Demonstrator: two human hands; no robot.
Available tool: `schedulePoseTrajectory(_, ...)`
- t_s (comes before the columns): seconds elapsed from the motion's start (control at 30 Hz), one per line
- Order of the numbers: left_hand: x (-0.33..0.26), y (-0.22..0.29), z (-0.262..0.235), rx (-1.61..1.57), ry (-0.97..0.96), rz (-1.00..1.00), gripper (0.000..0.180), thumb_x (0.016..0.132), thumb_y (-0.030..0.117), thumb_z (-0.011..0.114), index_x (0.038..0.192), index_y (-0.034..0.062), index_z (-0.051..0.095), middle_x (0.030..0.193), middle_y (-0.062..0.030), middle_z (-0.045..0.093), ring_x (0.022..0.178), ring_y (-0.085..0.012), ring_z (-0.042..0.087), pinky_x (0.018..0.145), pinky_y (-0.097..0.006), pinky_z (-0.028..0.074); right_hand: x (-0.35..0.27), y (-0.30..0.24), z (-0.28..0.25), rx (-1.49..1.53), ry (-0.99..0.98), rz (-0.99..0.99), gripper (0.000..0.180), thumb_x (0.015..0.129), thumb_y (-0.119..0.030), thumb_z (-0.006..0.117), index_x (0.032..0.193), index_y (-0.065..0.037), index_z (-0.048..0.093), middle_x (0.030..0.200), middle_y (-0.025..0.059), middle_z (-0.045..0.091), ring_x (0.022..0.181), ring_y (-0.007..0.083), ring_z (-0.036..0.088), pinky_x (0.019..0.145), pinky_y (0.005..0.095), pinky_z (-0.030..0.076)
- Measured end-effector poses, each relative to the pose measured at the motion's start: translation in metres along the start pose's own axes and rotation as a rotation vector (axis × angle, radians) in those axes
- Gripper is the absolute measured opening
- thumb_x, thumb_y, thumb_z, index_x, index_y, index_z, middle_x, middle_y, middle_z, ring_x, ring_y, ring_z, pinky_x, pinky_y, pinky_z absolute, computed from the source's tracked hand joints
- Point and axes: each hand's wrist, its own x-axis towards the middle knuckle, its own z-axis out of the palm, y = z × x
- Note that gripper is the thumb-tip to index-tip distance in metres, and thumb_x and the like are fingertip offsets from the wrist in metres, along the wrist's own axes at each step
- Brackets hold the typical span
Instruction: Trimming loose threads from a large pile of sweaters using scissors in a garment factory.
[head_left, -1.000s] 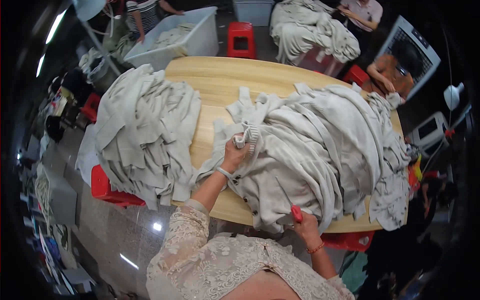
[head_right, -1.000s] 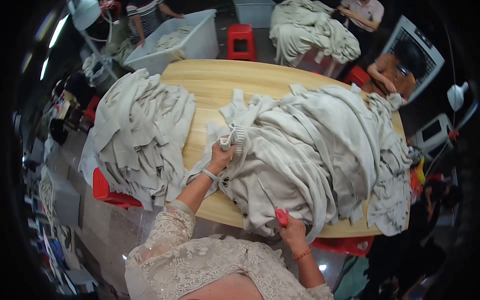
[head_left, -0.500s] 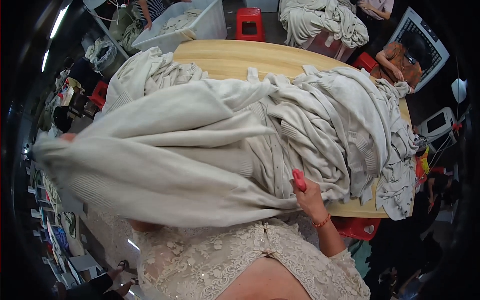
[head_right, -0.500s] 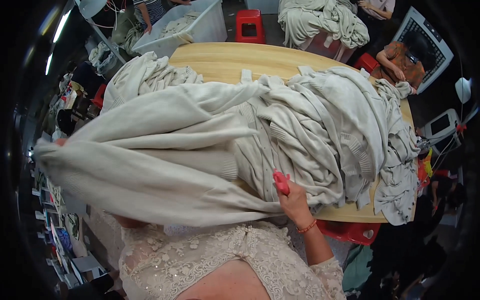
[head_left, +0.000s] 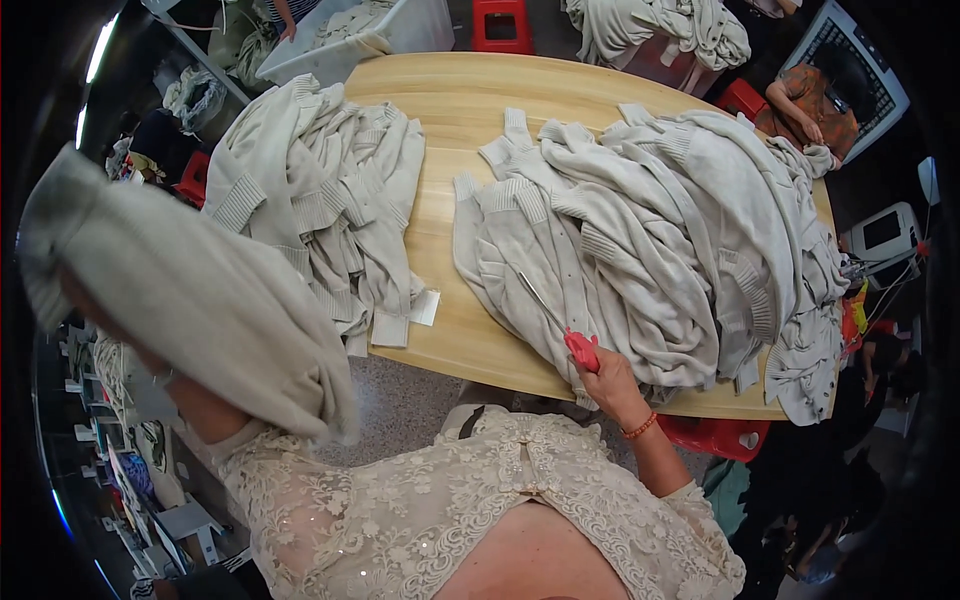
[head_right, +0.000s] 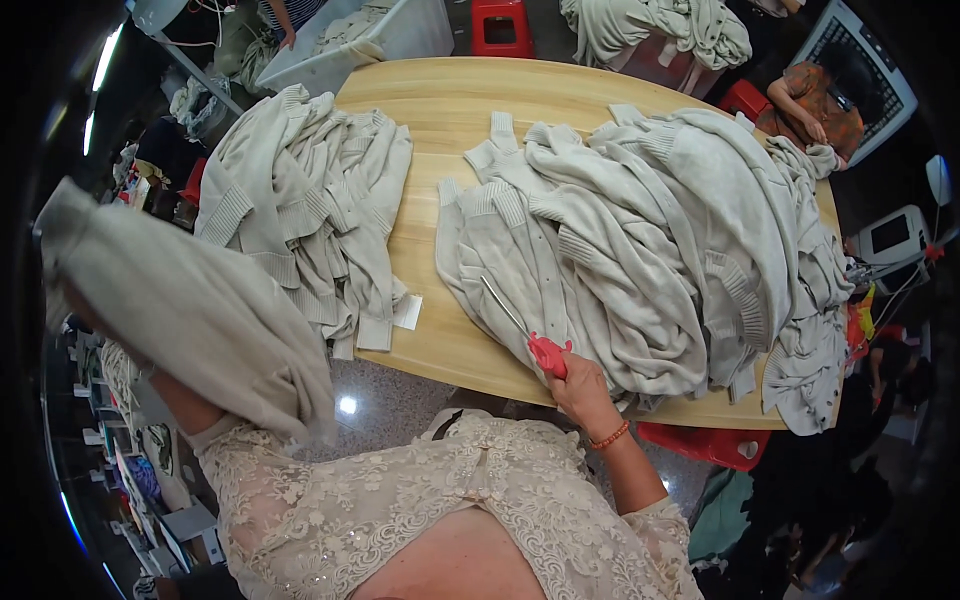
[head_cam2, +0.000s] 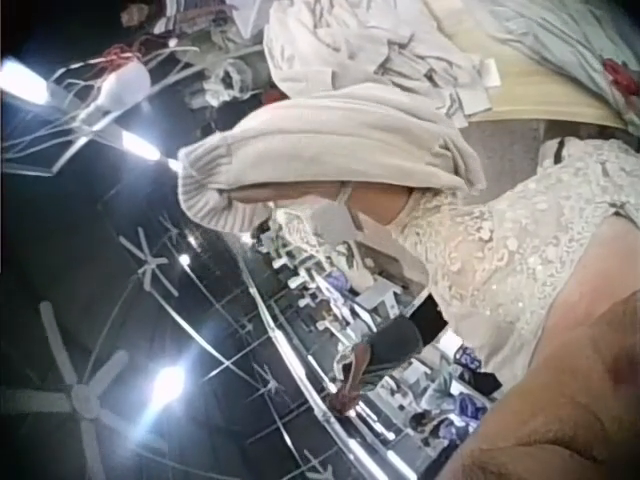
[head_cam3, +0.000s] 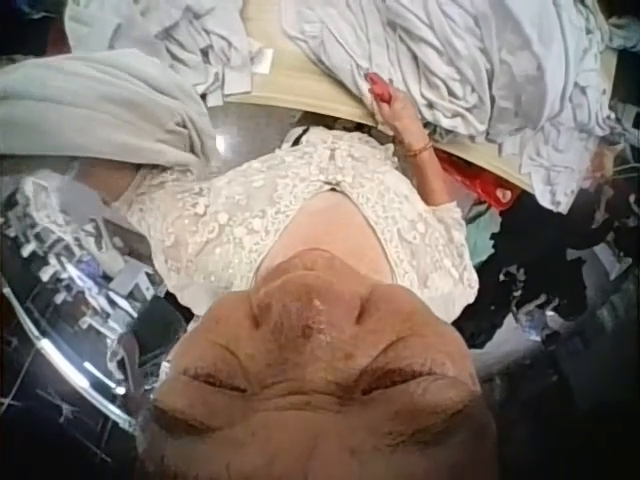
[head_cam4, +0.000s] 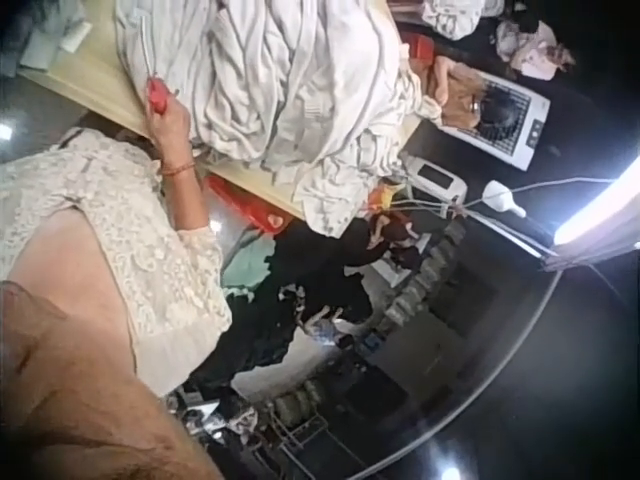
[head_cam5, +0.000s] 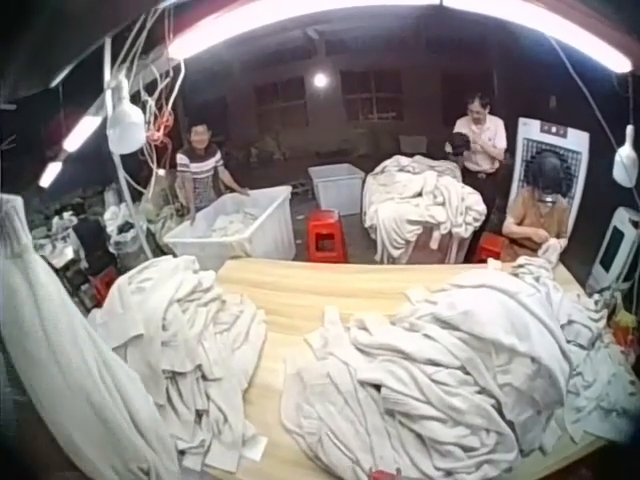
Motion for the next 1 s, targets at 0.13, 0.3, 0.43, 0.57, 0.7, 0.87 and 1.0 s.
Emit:
schedulePoseTrajectory(0.13, 0.007, -0.069, 0.100, -0.713, 0.096, -0.602, 0.023, 0.088, 0.019, 0.061, 0.097, -0.0010, 0.067, 0.098, -0.0089, 0.068, 0.087, -0.0176, 0.064, 0.080, -0.031, 0.051, 0.005, 0.002, 0.004, -0.032, 0.067, 0.096, 0.016, 0.081, -0.015, 0.063, 0.083, 0.001, 0.058, 0.077, 0.0245, 0.061, 0.076, 0.0433, 0.060, 0.065, 0.0470, 0.047)
schedulePoseTrajectory(0.3, -0.071, -0.099, 0.285, -0.613, -0.216, -0.483, 0.056, 0.080, 0.024, 0.077, 0.121, -0.0054, 0.054, 0.114, -0.0132, 0.062, 0.099, -0.0221, 0.060, 0.087, -0.033, 0.047, 0.010, 0.004, 0.016, -0.040, 0.150, 0.122, 0.017, 0.084, -0.016, 0.064, 0.091, -0.001, 0.063, 0.070, 0.0228, 0.057, 0.061, 0.0380, 0.055, 0.059, 0.0396, 0.045)
schedulePoseTrajectory(0.43, -0.229, -0.002, 0.333, -0.255, -0.824, -0.231, 0.097, 0.071, 0.042, 0.079, 0.145, 0.0070, 0.027, 0.147, -0.0247, 0.030, 0.138, -0.0390, 0.026, 0.111, -0.044, 0.025, 0.010, 0.017, 0.020, -0.092, 0.228, 0.308, 0.019, 0.082, -0.017, 0.065, 0.089, 0.000, 0.060, 0.076, 0.0238, 0.060, 0.072, 0.0413, 0.060, 0.064, 0.0426, 0.046)
schedulePoseTrajectory(0.57, -0.320, 0.040, 0.310, -0.111, -1.199, 0.076, 0.083, 0.075, 0.035, 0.076, 0.142, 0.0079, 0.036, 0.150, -0.0256, 0.024, 0.139, -0.0438, 0.019, 0.113, -0.046, 0.024, -0.003, 0.043, 0.026, -0.123, 0.268, 0.404, 0.019, 0.080, -0.017, 0.065, 0.083, 0.001, 0.058, 0.080, 0.0241, 0.061, 0.078, 0.0434, 0.060, 0.068, 0.0468, 0.047)
schedulePoseTrajectory(0.7, -0.342, 0.037, 0.311, -0.393, -0.937, 0.014, 0.055, 0.082, 0.021, 0.068, 0.131, 0.0068, 0.050, 0.141, -0.0229, 0.037, 0.133, -0.0421, 0.029, 0.110, -0.047, 0.027, -0.012, 0.040, 0.034, -0.176, 0.138, 0.502, 0.018, 0.080, -0.014, 0.063, 0.091, -0.001, 0.058, 0.088, 0.0238, 0.061, 0.084, 0.0438, 0.060, 0.073, 0.0497, 0.048)
schedulePoseTrajectory(0.87, -0.316, 0.129, 0.255, -0.921, -0.913, 0.091, 0.047, 0.079, 0.010, 0.063, 0.124, 0.0097, 0.054, 0.127, -0.0142, 0.052, 0.113, -0.0333, 0.052, 0.095, -0.043, 0.041, -0.031, 0.045, 0.043, -0.283, 0.269, 0.457, 0.019, 0.078, -0.007, 0.059, 0.095, -0.001, 0.054, 0.094, 0.0233, 0.059, 0.083, 0.0441, 0.058, 0.072, 0.0504, 0.047)
schedulePoseTrajectory(1.0, -0.317, 0.189, 0.218, -1.078, -0.870, 0.577, 0.046, 0.079, 0.006, 0.055, 0.124, 0.0103, 0.055, 0.131, -0.0127, 0.051, 0.117, -0.0325, 0.051, 0.096, -0.043, 0.041, -0.040, 0.059, 0.035, -0.326, 0.293, 0.359, 0.020, 0.072, -0.003, 0.060, 0.092, -0.002, 0.054, 0.090, 0.0212, 0.059, 0.079, 0.0427, 0.058, 0.070, 0.0501, 0.046)
